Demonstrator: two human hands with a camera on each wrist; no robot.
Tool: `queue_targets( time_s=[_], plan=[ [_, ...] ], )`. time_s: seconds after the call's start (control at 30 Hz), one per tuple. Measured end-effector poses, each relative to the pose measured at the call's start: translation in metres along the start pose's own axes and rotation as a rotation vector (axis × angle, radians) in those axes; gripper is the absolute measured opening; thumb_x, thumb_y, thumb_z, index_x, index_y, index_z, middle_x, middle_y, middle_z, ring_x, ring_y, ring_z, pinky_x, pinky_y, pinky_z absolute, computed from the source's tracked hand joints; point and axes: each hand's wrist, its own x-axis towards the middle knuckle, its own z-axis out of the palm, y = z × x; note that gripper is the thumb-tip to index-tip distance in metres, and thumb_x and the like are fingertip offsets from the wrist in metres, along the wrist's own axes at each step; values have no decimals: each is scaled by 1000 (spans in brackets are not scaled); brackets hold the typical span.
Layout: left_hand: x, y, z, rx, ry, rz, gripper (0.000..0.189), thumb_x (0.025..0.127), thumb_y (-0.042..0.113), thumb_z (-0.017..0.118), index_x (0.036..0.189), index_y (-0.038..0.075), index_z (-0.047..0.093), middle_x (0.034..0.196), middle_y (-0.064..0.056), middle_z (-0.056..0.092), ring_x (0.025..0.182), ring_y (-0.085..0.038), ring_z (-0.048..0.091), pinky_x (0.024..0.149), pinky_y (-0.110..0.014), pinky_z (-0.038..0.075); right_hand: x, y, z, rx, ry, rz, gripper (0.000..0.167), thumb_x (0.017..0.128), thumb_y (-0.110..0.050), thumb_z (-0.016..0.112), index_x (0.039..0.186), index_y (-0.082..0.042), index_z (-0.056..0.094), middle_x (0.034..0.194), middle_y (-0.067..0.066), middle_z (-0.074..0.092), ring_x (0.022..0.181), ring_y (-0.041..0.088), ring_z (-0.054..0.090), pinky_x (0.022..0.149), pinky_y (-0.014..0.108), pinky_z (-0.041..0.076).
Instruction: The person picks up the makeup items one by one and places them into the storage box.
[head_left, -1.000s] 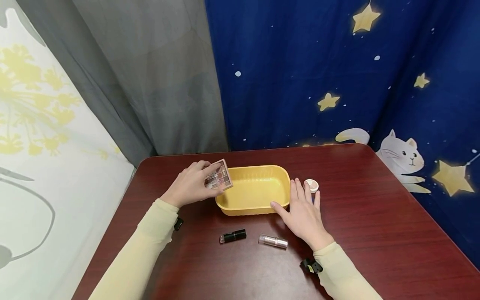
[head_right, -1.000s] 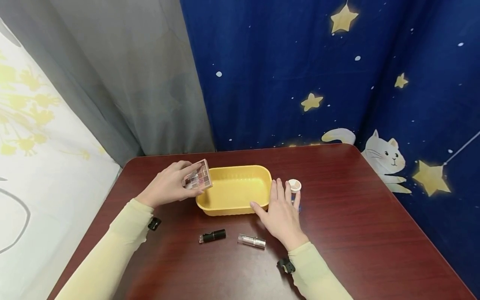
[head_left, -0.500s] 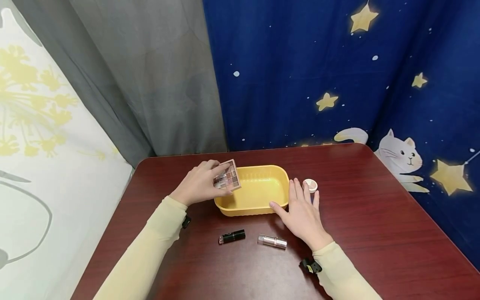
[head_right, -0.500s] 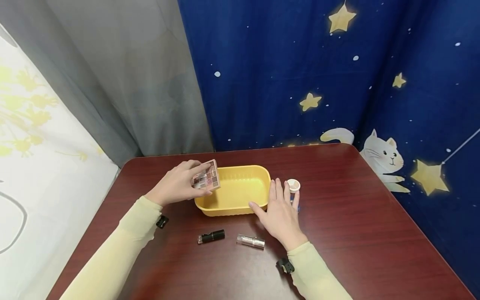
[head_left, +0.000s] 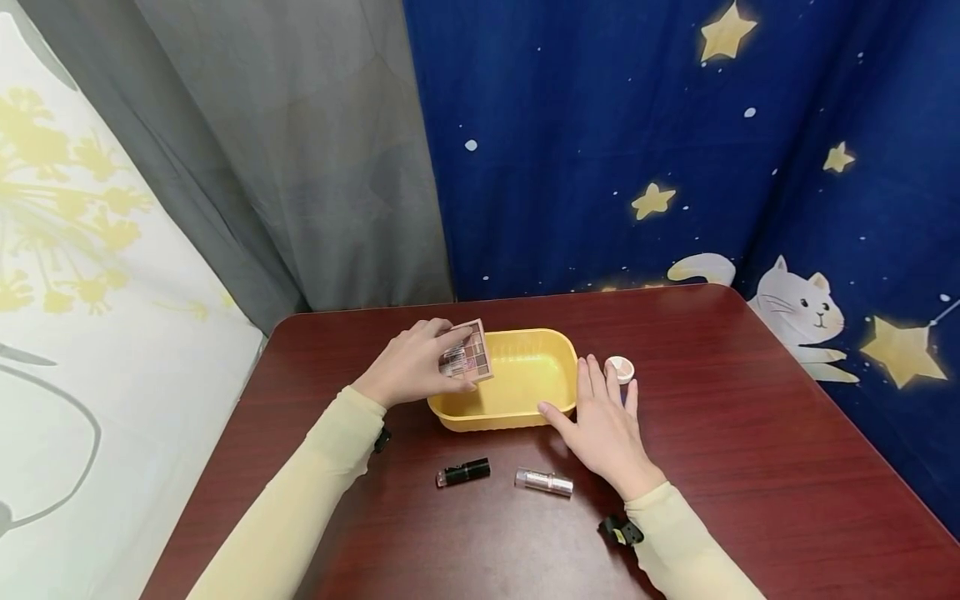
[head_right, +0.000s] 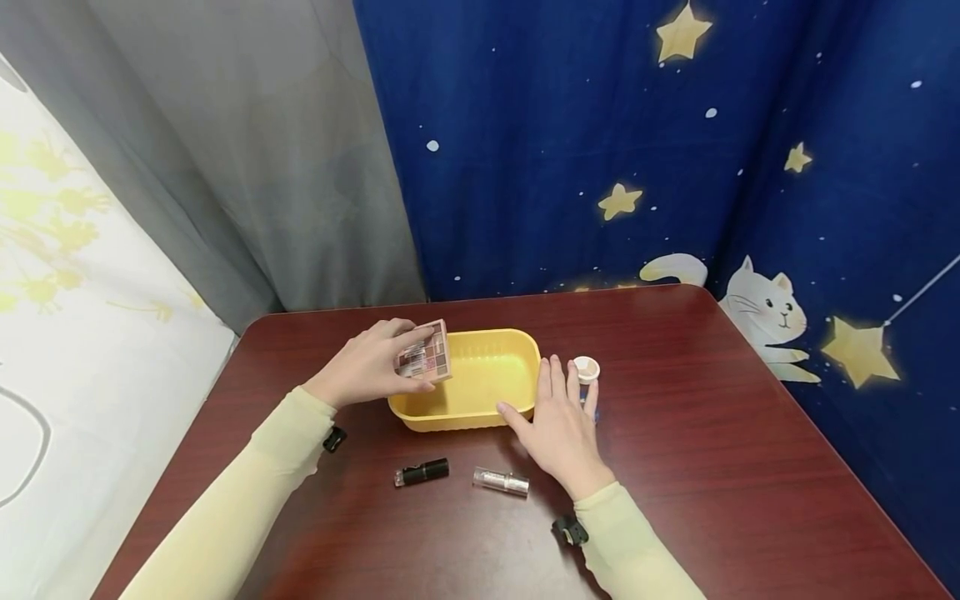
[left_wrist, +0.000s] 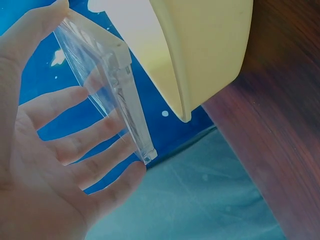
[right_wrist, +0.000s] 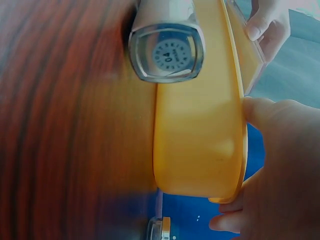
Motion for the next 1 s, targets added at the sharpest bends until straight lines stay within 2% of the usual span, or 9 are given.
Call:
queue_targets(
  time_s=[0.53,1.0],
  plan=[
    [9,1,15,87,-67,28,89,74,70,73,149,27,52,131,-7,56,110,-25,53,89,-46,49,1,0,1,-3,4,0,107,91,-78,44,159,1,19,164,20,19,150,45,12,114,67,-3],
    [13,4,19,67,-100,22,88,74,67,77,147,24,55,133,-10,56,112,-27,53,91,-50,49,0,-2,-1,1,2,2,109,90,-82,38,159,2,21,164,20,20,149,45,13,114,68,-1]
  ],
)
